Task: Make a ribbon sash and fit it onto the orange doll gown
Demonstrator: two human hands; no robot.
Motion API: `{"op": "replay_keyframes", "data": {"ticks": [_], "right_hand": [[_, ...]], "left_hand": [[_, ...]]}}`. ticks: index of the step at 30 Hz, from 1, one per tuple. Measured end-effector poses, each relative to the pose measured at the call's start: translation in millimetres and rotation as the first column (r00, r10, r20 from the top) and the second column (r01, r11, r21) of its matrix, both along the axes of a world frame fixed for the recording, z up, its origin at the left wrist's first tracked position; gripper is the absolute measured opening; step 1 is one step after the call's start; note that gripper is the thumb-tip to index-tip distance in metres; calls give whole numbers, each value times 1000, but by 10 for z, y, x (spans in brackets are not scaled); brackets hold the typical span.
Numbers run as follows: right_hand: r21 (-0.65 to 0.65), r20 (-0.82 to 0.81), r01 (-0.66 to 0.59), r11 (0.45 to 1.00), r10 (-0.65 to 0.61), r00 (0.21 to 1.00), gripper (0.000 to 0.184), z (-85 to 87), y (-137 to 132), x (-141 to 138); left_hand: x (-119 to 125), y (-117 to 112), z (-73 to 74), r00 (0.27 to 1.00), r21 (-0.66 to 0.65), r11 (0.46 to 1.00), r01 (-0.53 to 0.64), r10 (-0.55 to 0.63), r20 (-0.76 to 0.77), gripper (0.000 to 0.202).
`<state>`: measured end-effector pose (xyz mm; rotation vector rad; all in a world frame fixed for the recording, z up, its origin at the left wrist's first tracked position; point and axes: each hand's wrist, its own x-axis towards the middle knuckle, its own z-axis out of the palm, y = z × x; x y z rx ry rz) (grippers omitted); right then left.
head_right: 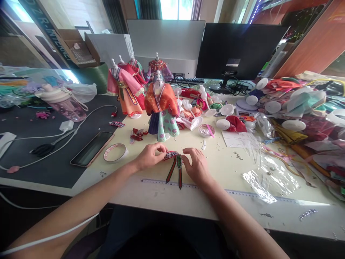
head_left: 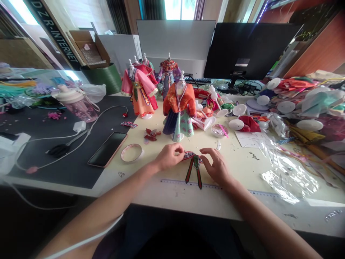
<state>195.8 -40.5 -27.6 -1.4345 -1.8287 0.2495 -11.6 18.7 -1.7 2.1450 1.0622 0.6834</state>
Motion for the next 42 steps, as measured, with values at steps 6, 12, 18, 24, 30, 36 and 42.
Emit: {"op": "replay_keyframes", "data": {"ticks": [6,12,18,24,30,36,42], "right_hand": [[-285,-261,-281,917,207,943,33,304,148,-2],[-447,-412,-583,679,423,807,33,436,272,-67],[-374,-29,-283,883,293,956,23,266,281,-60],[-269,191,-198,943,253,948,22,246,267,-42],[-265,208,-185,946,243,947,13,285,219,-42],[-261,30,-215,941,230,973,11,406,149,-9],[-218,-109,-218,951,198,974,13,506,105,-44]], "left_hand": [[-84,-86,183,922,-349,897,271,-137,362,7],[-140,-75,216,857,-453,829,327,-58,513,9],[-82,-90,-14,998,-123,992,-36,31,-46,16],[68,-180,-122,990,-3,1000,4,-4,-144,5],[-11,-189,-51,995,-74,997,-24,16,-97,7],[-135,-134,88,999,-207,978,-16,23,33,9],[-184,-132,318,995,-222,974,43,-20,103,30]]}}
